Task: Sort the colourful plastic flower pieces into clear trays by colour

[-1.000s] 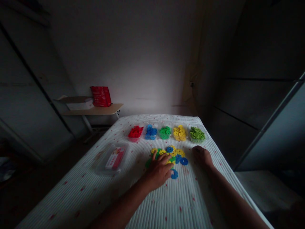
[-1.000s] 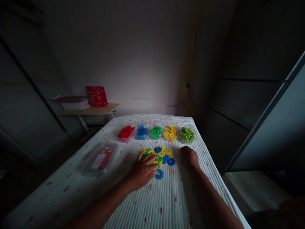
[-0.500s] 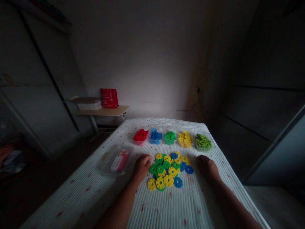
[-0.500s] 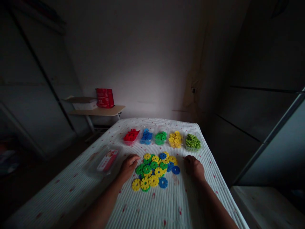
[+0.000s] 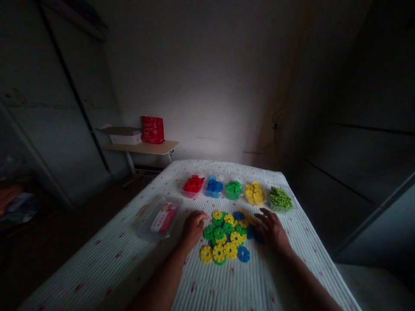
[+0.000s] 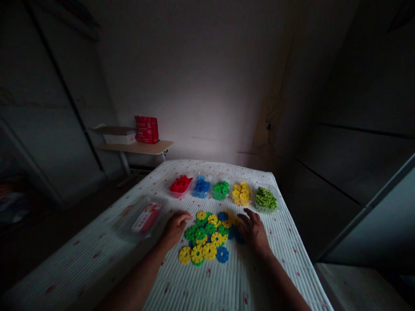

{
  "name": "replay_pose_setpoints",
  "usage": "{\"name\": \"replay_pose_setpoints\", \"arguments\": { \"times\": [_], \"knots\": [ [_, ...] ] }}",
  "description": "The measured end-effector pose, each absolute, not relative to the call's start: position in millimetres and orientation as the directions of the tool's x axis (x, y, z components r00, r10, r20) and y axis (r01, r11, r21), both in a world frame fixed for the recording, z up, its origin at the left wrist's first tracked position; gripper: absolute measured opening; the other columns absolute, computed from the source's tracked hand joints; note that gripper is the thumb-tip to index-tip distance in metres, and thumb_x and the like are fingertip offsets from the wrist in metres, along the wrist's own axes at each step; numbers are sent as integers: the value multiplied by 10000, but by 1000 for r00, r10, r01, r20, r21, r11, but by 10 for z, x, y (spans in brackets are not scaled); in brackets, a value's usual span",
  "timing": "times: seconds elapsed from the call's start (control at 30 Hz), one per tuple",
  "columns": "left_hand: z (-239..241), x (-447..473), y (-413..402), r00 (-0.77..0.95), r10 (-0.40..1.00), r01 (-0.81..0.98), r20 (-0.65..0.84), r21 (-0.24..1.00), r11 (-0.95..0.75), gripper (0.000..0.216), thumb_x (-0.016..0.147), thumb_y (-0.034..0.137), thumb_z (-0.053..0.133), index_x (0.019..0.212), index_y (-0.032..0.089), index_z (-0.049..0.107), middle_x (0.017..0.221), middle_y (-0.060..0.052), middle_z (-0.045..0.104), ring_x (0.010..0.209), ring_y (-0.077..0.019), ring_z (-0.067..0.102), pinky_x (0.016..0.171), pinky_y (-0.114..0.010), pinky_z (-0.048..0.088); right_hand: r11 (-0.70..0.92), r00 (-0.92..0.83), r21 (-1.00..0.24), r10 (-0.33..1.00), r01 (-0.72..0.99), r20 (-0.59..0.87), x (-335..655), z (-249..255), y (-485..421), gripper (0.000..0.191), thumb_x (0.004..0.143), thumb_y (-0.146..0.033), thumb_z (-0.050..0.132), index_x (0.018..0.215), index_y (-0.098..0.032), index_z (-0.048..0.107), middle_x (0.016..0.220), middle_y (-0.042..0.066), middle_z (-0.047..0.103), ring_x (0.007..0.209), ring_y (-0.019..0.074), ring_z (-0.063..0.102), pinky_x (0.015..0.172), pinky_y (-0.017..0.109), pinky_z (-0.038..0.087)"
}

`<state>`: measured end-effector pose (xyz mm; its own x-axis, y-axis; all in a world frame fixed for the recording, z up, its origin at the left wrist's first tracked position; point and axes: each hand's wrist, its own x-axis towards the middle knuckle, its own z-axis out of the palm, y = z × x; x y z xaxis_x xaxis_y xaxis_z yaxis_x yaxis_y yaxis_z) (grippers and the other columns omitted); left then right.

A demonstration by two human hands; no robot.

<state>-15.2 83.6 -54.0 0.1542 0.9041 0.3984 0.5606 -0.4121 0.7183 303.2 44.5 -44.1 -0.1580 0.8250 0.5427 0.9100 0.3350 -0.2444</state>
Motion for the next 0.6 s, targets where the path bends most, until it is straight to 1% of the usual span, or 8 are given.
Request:
{"name": "replay_pose_setpoints", "arguments": {
  "times": [0.07,0.17,0.23,0.3,0.4,0.5,0.6],
  "knots": [
    [-539,-152,834,158,904,558,398,719,-414,339,652,-8,413,795,175,660,888,-28,658,911,-149,591,878,-303,472,397,-232,-207,807,894,543,2864,-413,471,349,868,-388,455,1142,-250,622,1318,102,487,1150,273,475,904,439,451],
    [-518,-151,822,157,909,566,386,719,-403,328,660,-5,416,792,173,658,885,-29,654,911,-149,588,880,-305,468,405,-284,-183,839,896,464,2662,-378,487,395,882,-444,433,1212,-279,574,1413,107,385,1248,297,378,911,475,432],
    [-502,-150,814,159,913,572,377,718,-396,325,660,-7,420,791,169,659,878,-32,653,902,-149,589,871,-303,470,397,-296,-179,859,900,417,2603,-370,493,404,883,-468,421,1209,-287,577,1418,115,376,1255,307,369,912,497,418],
    [-492,-149,808,160,913,577,376,715,-395,324,660,-8,421,791,168,660,874,-32,653,896,-149,588,864,-299,471,395,-298,-186,867,900,400,2600,-380,503,393,881,-476,421,1186,-295,592,1416,111,381,1248,307,380,912,501,411],
    [-488,-147,803,173,910,581,377,707,-403,321,668,-2,421,795,172,659,878,-29,652,901,-148,584,877,-302,464,404,-289,-215,860,889,420,2642,-415,523,331,889,-428,427,1115,-294,628,1380,87,437,1217,282,422,907,473,415],
    [-487,-144,801,179,911,582,372,707,-403,317,669,4,417,789,173,657,877,-32,651,904,-151,582,882,-307,463,425,-285,-239,842,873,457,2667,-443,535,271,883,-368,459,1054,-276,648,1233,76,577,1130,252,499,884,431,428],
    [-495,-141,804,182,906,575,382,706,-413,325,670,7,411,790,179,659,880,-30,652,910,-150,584,884,-304,464,447,-293,-244,826,861,481,2660,-437,526,243,868,-343,495,1032,-256,652,1111,75,646,1056,241,546,867,402,429]
  ]
}}
